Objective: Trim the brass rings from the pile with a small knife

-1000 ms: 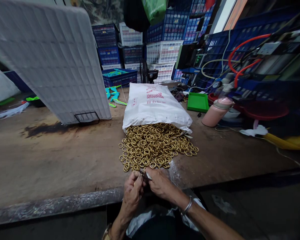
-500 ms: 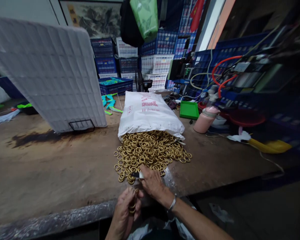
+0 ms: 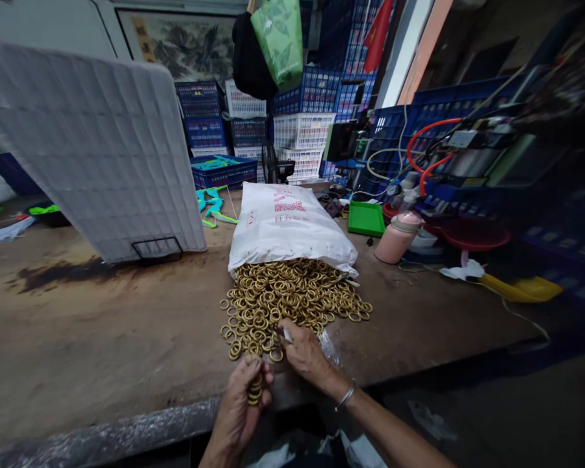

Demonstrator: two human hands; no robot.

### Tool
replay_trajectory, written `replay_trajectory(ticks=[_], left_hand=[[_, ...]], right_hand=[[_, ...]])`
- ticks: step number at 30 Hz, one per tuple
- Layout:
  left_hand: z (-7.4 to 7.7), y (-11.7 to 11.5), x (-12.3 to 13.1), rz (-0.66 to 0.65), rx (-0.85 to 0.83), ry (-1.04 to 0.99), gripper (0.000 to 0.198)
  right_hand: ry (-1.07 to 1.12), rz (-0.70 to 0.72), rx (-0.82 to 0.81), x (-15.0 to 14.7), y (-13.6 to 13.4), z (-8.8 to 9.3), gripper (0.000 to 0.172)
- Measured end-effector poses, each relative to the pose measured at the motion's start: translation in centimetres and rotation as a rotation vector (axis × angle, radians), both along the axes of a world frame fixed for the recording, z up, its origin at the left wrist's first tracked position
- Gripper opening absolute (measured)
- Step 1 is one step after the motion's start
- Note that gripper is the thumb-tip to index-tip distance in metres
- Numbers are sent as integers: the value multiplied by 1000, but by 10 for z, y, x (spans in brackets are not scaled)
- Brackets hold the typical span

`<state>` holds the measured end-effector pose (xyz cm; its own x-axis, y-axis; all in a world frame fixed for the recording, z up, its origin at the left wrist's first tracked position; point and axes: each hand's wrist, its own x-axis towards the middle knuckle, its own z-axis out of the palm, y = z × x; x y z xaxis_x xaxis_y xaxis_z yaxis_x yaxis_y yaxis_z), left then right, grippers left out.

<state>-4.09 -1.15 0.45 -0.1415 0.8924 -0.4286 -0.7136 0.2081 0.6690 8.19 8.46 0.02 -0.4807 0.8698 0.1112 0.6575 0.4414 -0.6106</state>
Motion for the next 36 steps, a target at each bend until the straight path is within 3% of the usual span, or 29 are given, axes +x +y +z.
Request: replay_trajectory(ticks=[3, 6, 13, 19, 26, 36], left_hand=[[-2, 11, 5, 21, 60, 141, 32], [-6, 22, 9, 39, 63, 305, 37], [0, 40, 14, -34, 50, 546, 36], [3, 43, 13, -47, 55, 562, 29], [-8, 42, 14, -43, 154, 616, 19], [-3, 34, 10, -169, 47, 548, 22]], right_hand=[[168, -8, -69, 4, 3, -6, 18], [291, -25, -145, 6, 3, -8, 24], [427, 73, -265, 7, 0, 6, 25], [460, 94, -374, 10, -1, 7, 25], [418, 26, -434, 7, 2, 1, 27], [406, 6, -452, 7, 6, -4, 19]])
